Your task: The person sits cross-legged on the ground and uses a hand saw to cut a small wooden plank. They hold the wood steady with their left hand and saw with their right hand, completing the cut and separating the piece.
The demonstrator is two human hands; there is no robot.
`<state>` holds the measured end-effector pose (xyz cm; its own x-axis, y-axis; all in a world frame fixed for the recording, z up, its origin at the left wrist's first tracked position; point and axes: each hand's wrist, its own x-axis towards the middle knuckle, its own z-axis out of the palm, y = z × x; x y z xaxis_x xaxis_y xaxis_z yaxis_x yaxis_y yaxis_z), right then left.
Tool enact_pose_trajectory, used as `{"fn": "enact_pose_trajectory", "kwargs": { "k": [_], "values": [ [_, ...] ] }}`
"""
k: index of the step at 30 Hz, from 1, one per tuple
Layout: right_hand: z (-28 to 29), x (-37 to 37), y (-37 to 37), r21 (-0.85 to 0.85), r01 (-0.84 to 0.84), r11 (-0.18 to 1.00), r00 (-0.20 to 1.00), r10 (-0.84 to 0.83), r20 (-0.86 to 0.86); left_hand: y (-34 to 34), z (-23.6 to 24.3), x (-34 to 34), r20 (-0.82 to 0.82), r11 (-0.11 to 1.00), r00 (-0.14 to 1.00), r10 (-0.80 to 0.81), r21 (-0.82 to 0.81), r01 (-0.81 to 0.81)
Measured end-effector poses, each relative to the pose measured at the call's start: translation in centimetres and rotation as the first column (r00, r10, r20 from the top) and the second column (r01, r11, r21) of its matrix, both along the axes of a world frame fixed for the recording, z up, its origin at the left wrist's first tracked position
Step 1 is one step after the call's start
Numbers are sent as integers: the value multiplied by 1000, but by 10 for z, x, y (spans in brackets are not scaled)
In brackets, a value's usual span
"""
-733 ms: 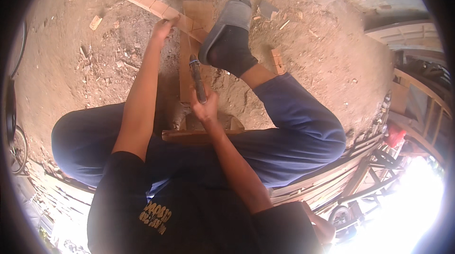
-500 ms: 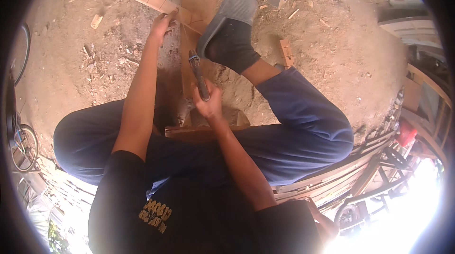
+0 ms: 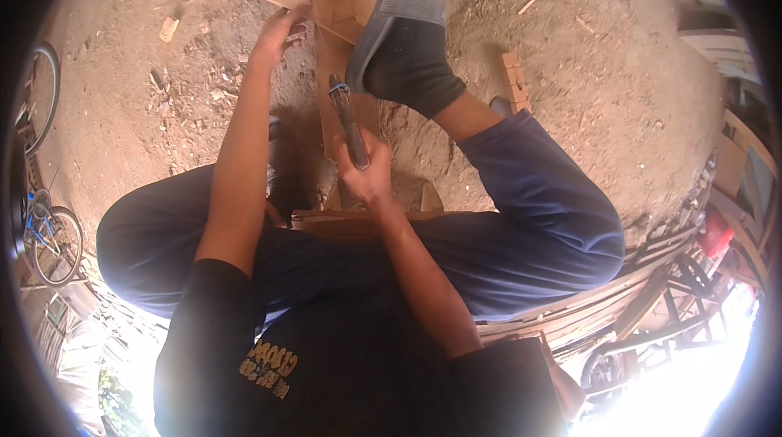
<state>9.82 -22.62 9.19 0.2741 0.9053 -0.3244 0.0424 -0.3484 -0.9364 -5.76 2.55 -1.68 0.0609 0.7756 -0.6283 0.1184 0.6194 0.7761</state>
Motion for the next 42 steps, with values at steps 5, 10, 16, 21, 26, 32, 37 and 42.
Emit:
{"fn": "enact_pose_trajectory", "kwargs": {
  "k": [5, 10, 16, 21, 26, 32, 37, 42],
  "values": [
    [5, 2, 3, -18, -38, 999, 998, 39, 46, -2, 9, 4, -7, 999, 999, -40, 29, 41],
    [10, -1, 12, 30, -73, 997, 995, 71, 71, -1, 3, 1, 23, 999, 999, -35, 22, 35],
    [9, 1, 13, -5, -60, 998, 998, 60, 0, -2, 4, 3, -28, 999, 999, -25, 23, 25],
    [15, -1, 9, -8, -78, 997, 992, 79, 97, -1, 1, 1, -69, 1000, 998, -9, 13, 10],
    [12, 4, 17, -1, -64, 998, 997, 64, 43, -2, 2, 3, -63, 999, 998, -31, 32, 33],
    [21, 4, 12, -25, -96, 995, 993, 98, 66, 0, 0, -1, -68, 1000, 997, -25, -3, 25],
    [30, 6, 19, -104, -97, 990, 995, 100, 19, 0, 6, 3, -63, 1000, 998, -18, 2, 18],
    [39, 8, 8, -114, -119, 986, 987, 130, 91, 2, 3, 1, -59, 999, 998, -34, -5, 33]
  ]
}}
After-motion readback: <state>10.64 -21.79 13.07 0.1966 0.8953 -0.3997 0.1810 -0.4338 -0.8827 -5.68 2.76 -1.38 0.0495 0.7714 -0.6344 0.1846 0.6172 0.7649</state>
